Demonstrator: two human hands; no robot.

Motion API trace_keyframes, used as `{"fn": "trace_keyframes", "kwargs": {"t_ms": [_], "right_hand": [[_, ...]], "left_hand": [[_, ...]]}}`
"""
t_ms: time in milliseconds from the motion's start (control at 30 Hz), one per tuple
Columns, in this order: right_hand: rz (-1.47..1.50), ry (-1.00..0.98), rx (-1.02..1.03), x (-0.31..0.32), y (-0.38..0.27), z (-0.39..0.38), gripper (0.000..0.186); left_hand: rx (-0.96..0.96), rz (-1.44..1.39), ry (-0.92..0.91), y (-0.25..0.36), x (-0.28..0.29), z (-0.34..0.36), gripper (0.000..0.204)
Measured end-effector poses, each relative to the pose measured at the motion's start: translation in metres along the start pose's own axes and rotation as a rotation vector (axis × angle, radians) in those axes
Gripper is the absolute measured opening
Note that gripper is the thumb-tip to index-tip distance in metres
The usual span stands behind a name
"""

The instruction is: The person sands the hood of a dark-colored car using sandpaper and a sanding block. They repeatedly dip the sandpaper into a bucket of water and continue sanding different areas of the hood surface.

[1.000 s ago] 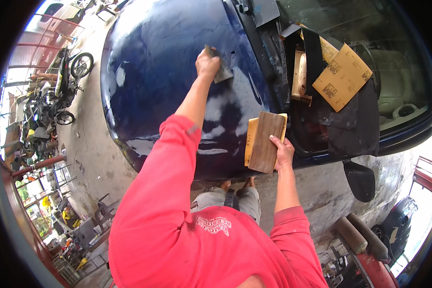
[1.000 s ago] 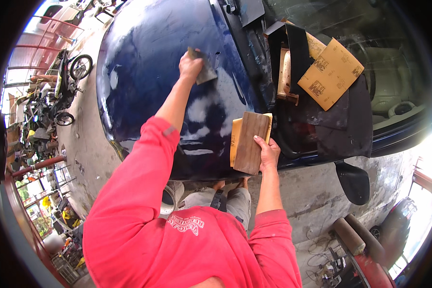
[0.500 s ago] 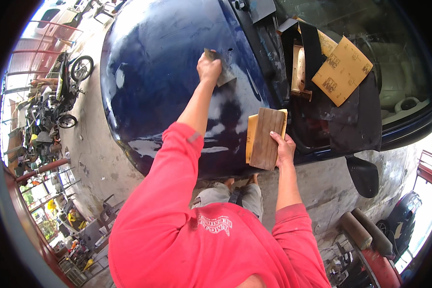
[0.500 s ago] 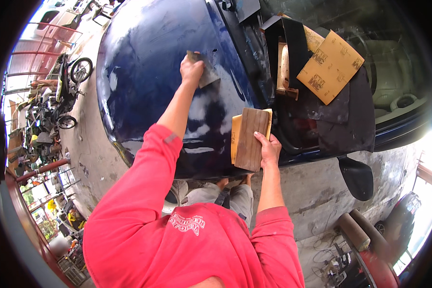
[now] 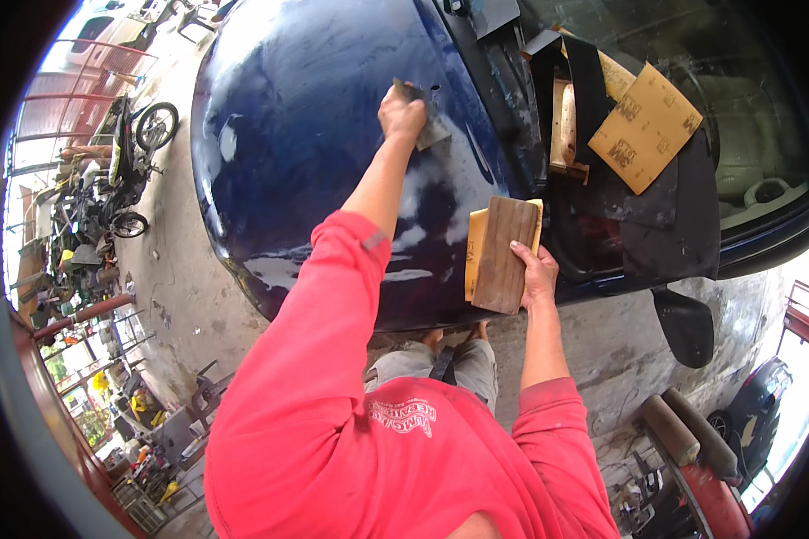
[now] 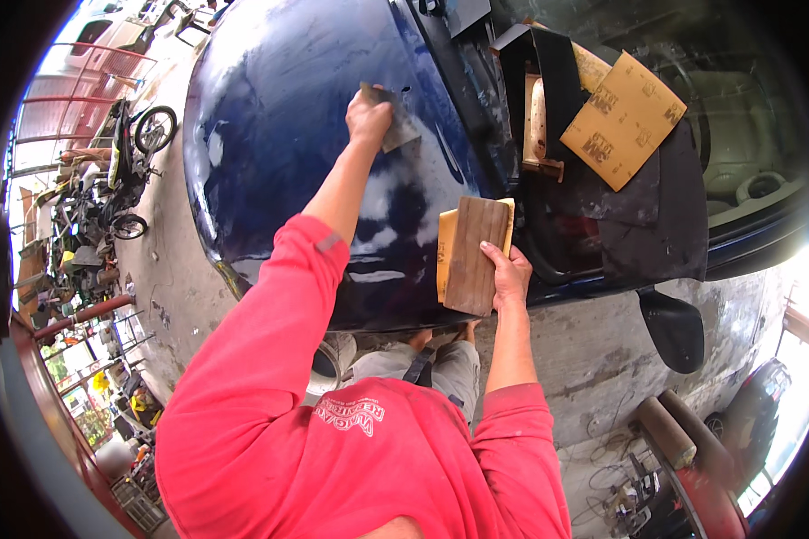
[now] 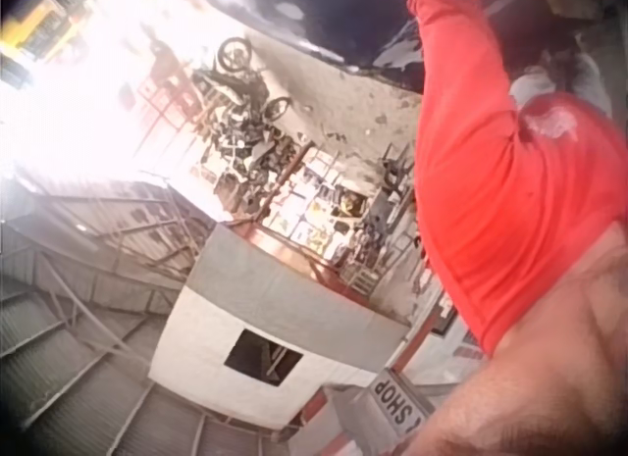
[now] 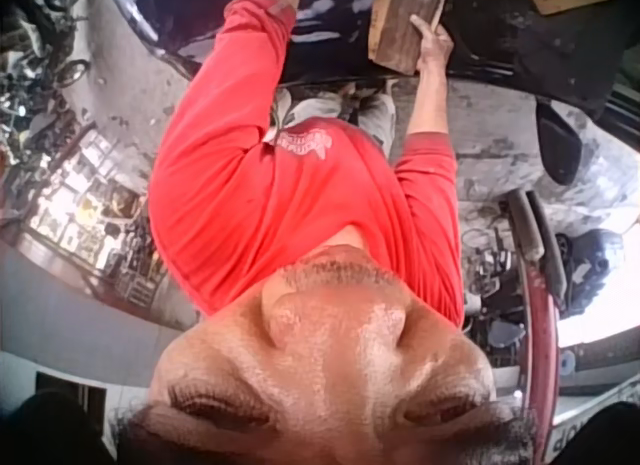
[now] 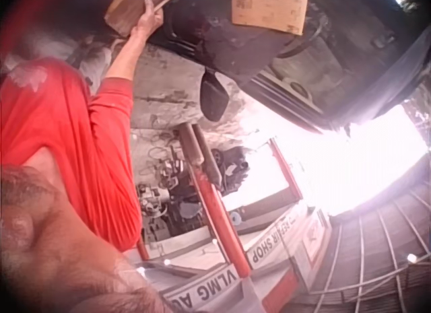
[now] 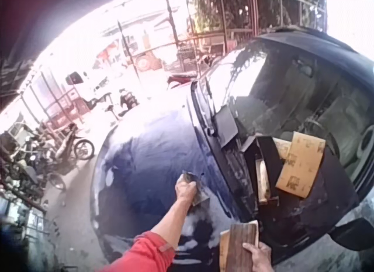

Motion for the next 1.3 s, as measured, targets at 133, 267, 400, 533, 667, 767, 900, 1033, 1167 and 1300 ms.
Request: {"fn": "trace_keyframes", "kwargs": {"t_ms": [133, 267, 400, 533, 667, 767, 900, 1033, 1167, 1300], "right_hand": [[0.01, 0.004, 0.033, 0.0, -0.002, 0.002, 0.026], [0.002, -0.002, 0.022, 0.001, 0.0, 0.003, 0.027], [-0.026, 0.02, 0.018, 0.003, 0.0, 0.002, 0.027], [-0.01, 0.013, 0.018, 0.001, -0.002, 0.001, 0.026], [0.013, -0.021, -0.028, -0.003, -0.001, 0.001, 0.023], [-0.014, 0.013, -0.012, 0.0, -0.002, 0.003, 0.024], [-0.023, 0.006, 0.005, 0.0, -0.002, 0.002, 0.025], [-0.022, 0.008, 0.001, -0.001, -0.002, 0.001, 0.025], [-0.031, 0.022, 0.023, -0.001, -0.005, 0.001, 0.024], [-0.034, 0.018, -0.012, 0.0, -0.003, -0.001, 0.025]], "left_hand": [[0.26, -0.156, -0.028, -0.019, -0.005, 0.001, 0.041], [0.007, 0.005, 0.012, 0.006, -0.001, 0.011, 0.042], [0.198, -0.048, -0.014, -0.007, -0.001, 0.015, 0.042], [0.0, -0.021, -0.011, 0.014, -0.001, 0.026, 0.04], [-0.103, 0.04, -0.04, 0.023, -0.002, 0.036, 0.042], [0.054, -0.018, -0.089, 0.005, -0.003, 0.044, 0.038], [-0.073, 0.017, -0.086, 0.013, -0.004, 0.054, 0.042], [-0.092, 0.151, -0.106, 0.013, -0.01, 0.063, 0.041], [-0.059, 0.121, -0.154, 0.01, -0.019, 0.066, 0.041], [-0.083, 0.056, -0.137, 0.006, -0.008, 0.057, 0.04]]}}
Point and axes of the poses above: each hand's wrist, its own z-axis towards the middle knuckle, its own x-axis out of the back of the hand, y = z × x, the point moved 9 cm from there along z, towards the middle knuckle, and after that the axes turned 8 degrees about y, right-handed, at the moved point
